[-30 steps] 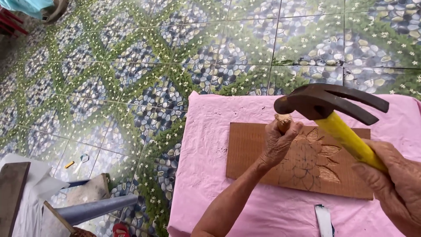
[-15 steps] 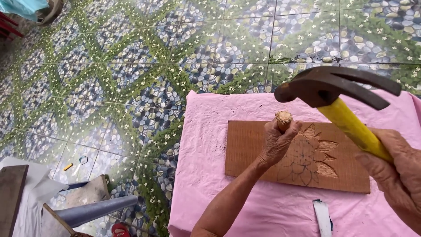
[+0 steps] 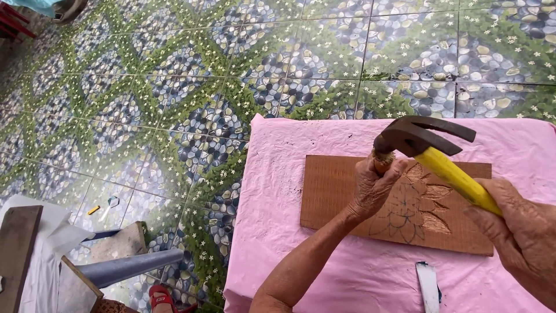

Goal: Carving a floral pattern into a wooden board using a hammer and a chisel.

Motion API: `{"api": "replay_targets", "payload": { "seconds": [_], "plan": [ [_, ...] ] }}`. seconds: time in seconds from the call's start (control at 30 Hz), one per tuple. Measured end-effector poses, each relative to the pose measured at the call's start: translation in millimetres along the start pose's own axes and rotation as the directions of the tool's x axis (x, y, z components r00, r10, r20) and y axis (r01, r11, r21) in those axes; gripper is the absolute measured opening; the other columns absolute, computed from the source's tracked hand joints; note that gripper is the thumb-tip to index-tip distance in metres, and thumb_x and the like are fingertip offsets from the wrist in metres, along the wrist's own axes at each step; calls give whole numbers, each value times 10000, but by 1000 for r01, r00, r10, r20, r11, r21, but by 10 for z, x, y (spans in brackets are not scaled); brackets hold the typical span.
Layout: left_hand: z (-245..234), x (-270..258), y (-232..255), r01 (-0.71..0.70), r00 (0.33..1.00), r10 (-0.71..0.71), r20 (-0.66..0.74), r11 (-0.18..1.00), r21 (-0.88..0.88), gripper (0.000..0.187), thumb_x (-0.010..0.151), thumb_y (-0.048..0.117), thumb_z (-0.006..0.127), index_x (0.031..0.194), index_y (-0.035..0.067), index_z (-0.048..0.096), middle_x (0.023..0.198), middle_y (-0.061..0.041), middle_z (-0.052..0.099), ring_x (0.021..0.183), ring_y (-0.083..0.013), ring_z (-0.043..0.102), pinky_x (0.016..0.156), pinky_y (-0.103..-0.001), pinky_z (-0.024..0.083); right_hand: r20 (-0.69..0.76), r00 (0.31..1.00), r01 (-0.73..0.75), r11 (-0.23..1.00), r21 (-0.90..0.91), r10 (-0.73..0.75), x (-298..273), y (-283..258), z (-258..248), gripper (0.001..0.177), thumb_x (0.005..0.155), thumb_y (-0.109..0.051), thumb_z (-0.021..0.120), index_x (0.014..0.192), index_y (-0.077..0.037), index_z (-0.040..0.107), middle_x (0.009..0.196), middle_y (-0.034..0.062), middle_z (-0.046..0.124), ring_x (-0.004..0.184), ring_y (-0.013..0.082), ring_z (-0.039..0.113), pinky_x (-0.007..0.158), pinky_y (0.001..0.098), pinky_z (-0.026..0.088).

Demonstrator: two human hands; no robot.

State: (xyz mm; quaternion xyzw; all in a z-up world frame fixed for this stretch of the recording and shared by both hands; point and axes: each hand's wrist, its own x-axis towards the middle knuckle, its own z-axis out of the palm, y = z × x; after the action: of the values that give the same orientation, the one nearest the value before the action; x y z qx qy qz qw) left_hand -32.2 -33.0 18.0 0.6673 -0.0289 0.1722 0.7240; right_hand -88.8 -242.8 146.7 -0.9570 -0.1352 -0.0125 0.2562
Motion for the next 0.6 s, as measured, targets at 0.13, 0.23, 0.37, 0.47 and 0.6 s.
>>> {"api": "replay_targets", "payload": {
  "seconds": [0.13,0.23,0.37,0.47,0.6],
  "plan": [
    [-24,56,263,-41,997,44,71,998,-46,308,959,271,715,763,189,492,638,112,359,604,-43,321,523,-269,319,-33,999,12,1000,21,-11,-57,47,19,461,933,-266,651,1369,-116,652,583,94,588,372,223,508,458,357,431],
    [-40,79,276,-77,992,84,95,995,-71,363,959,228,704,691,174,465,625,102,333,589,-43,317,516,-270,306,-11,1000,16,997,81,-15,-59,-3,-6,409,941,-258,630,1327,-125,656,575,69,548,379,202,485,438,339,423],
    [-37,55,274,-30,993,42,107,993,-112,387,975,224,684,664,193,456,629,123,323,596,-34,311,522,-263,295,24,1000,15,994,111,-17,-82,-69,-66,373,940,-278,605,1293,-170,655,558,35,525,385,184,476,433,324,413],
    [-33,44,334,-70,994,78,72,993,-99,447,974,228,676,625,187,400,623,118,288,581,-44,289,515,-283,266,18,1000,-11,998,67,10,-92,-73,-75,394,911,-291,646,1285,-166,662,519,69,549,348,209,490,449,336,444],
    [-19,-56,-28,-102,994,106,28,988,-117,425,959,177,698,652,189,404,622,121,292,575,-24,291,504,-266,277,84,996,-49,974,222,31,-56,-155,-144,355,911,-280,613,1239,-174,698,509,51,489,359,192,433,401,326,382]
  ]
}}
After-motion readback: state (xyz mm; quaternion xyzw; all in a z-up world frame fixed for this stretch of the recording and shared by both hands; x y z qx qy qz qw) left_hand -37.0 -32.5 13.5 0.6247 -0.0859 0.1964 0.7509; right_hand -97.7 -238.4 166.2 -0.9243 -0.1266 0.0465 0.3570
